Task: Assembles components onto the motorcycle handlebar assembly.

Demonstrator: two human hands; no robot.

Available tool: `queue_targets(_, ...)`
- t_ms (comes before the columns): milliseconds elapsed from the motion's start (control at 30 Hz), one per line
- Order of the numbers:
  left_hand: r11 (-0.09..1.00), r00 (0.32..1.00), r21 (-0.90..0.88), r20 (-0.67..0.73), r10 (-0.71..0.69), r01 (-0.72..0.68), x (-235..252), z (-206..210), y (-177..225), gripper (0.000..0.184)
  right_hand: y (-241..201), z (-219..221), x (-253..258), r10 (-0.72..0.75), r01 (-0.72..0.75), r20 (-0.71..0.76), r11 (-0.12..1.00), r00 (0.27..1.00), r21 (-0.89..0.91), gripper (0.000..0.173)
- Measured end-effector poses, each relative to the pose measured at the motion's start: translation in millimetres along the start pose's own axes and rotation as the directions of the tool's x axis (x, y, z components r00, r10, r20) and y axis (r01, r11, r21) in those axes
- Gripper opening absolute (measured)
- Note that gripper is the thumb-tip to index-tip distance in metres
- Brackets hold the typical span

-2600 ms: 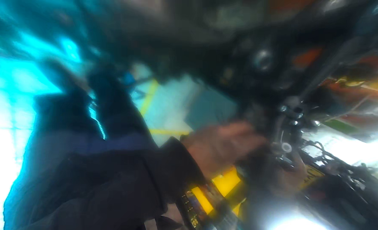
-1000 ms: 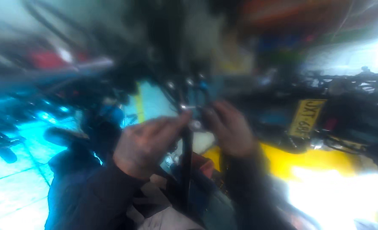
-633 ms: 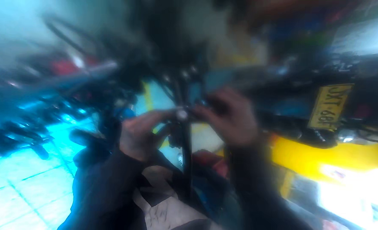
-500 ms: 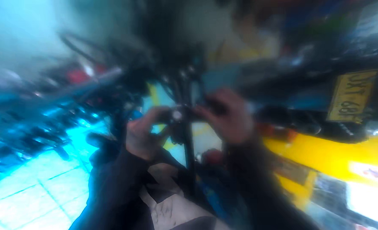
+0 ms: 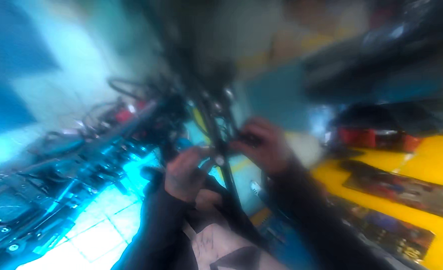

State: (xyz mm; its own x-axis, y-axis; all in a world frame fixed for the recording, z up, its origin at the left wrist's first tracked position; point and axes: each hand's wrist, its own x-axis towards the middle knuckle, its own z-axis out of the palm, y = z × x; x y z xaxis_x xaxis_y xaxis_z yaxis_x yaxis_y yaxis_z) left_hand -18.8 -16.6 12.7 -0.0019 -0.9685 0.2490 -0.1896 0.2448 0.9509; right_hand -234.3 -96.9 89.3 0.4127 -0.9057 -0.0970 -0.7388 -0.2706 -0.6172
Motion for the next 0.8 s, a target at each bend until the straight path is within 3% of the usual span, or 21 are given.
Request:
queue_targets(167,0.999,1.0,0.041,-0.011,0.023,-0.023,-5.7,2.2,-1.8,0.018,0.0,1.1,-1.9,-0.025,0.027,-0.054,0.999,0.998,0.019,0.03)
queue_targets(200,0.998,1.0,0.064,-0.003,0.01,-0.01,-5.6,1.6,-0.3,0.019,1.1,0.7,-2.3,0.004,0.0,-0.072,0.998,0.997,0.06,0.034)
queue_targets(267,0.994,0.999,0.107,0.041,-0.019,0.015,-6.7,-1.2,1.8,0.023,4.6,-2.3,-5.0,0.132,-0.108,-0.088,0.967,0.987,0.231,0.061)
queue_targets(333,0.993,0.997,0.114,0.07,-0.018,0.01,-8.6,-2.1,-0.1,0.025,4.8,-2.6,-8.6,0.354,-0.294,-0.05,0.84,0.934,0.455,0.08)
queue_targets(400,0.995,0.996,0.103,0.084,-0.007,-0.002,-8.8,-2.7,0.1,0.024,1.2,3.7,-11.7,0.548,-0.454,0.063,0.617,0.834,0.642,0.067)
queue_targets(467,0.997,0.998,0.075,0.068,0.004,-0.009,-6.4,-1.5,1.5,0.024,-1.5,7.6,-15.3,0.599,-0.527,0.179,0.477,0.781,0.703,0.045)
queue_targets(533,0.999,1.0,0.037,0.031,-0.008,0.007,-3.2,1.2,4.7,0.024,-1.0,6.4,-17.4,0.569,-0.533,0.209,0.493,0.796,0.688,0.032)
queue_targets(667,1.0,0.999,0.019,0.036,-0.016,0.016,-2.7,2.4,2.2,0.023,7.7,-4.6,-10.8,0.447,-0.511,0.278,0.579,0.85,0.635,0.04)
queue_targets(800,0.991,0.992,-0.029,-0.022,-0.128,0.127,-7.5,7.9,5.7,0.025,15.1,-12.8,-2.7,0.386,-0.54,0.378,0.627,0.841,0.562,0.046)
